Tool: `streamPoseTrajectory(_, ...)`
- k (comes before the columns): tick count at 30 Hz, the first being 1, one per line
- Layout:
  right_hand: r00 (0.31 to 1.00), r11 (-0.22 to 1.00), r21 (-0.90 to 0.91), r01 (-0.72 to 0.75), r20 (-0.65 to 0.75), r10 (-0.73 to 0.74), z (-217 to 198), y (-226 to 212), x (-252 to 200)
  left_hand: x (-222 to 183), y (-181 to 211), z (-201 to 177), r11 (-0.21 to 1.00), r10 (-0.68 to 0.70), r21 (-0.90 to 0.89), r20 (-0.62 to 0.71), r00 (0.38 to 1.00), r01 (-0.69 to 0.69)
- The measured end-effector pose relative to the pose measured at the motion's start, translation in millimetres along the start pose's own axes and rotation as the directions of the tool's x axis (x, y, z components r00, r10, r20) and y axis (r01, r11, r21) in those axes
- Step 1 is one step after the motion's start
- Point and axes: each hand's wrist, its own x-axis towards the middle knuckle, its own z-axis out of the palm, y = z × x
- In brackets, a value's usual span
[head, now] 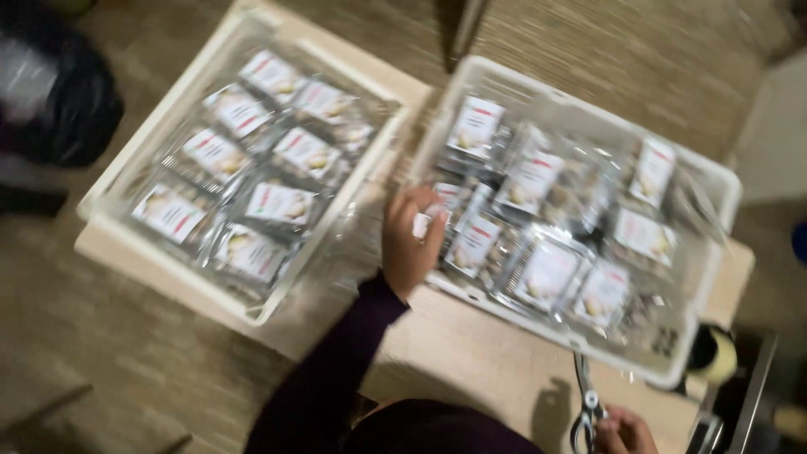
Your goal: Inspecting and organizing small plastic containers of garlic into crates, using tape and scissors for sealing.
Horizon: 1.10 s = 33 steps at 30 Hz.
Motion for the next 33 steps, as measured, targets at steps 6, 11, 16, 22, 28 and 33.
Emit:
streamPoseTrajectory(6, 0.991, 0.995, 0.059, -0.081, -0.099, 0.086, 12, -49, -50, -55, -10, 77, 0.941, -0.324, -0.012, 0.242, 0.914, 0.337)
streamPoseTrajectory(11, 0.983, 0.99, 0.101, -0.096, -0.149, 0.11, 5, -58, -72, -11, -44, 113, 0.835, -0.547, 0.285, 0.34, 0.765, 0.47)
streamPoseTrajectory(16, 0.986, 0.986, 0.162, -0.044, -0.154, 0.07, -7, -26, -80, -3, -59, 131, 0.784, -0.619, 0.217, 0.338, 0.709, 0.581)
streamPoseTrajectory(22, 0.977, 0.977, 0.184, -0.11, -0.161, 0.14, -8, -35, -88, -6, 2, 119, 0.711, -0.605, -0.117, 0.401, 0.688, 0.693)
streamPoseTrajectory(28, 0.991, 0.969, 0.243, -0.038, -0.115, 0.067, -2, -40, -80, -19, 28, 91, 0.721, -0.437, -0.344, 0.449, 0.779, 0.602)
streamPoseTrajectory(33, 0.99, 0.98, 0.18, -0.083, -0.096, 0.101, 0, -50, -77, -44, 52, 64, 0.705, -0.335, -0.402, 0.538, 0.774, 0.585)
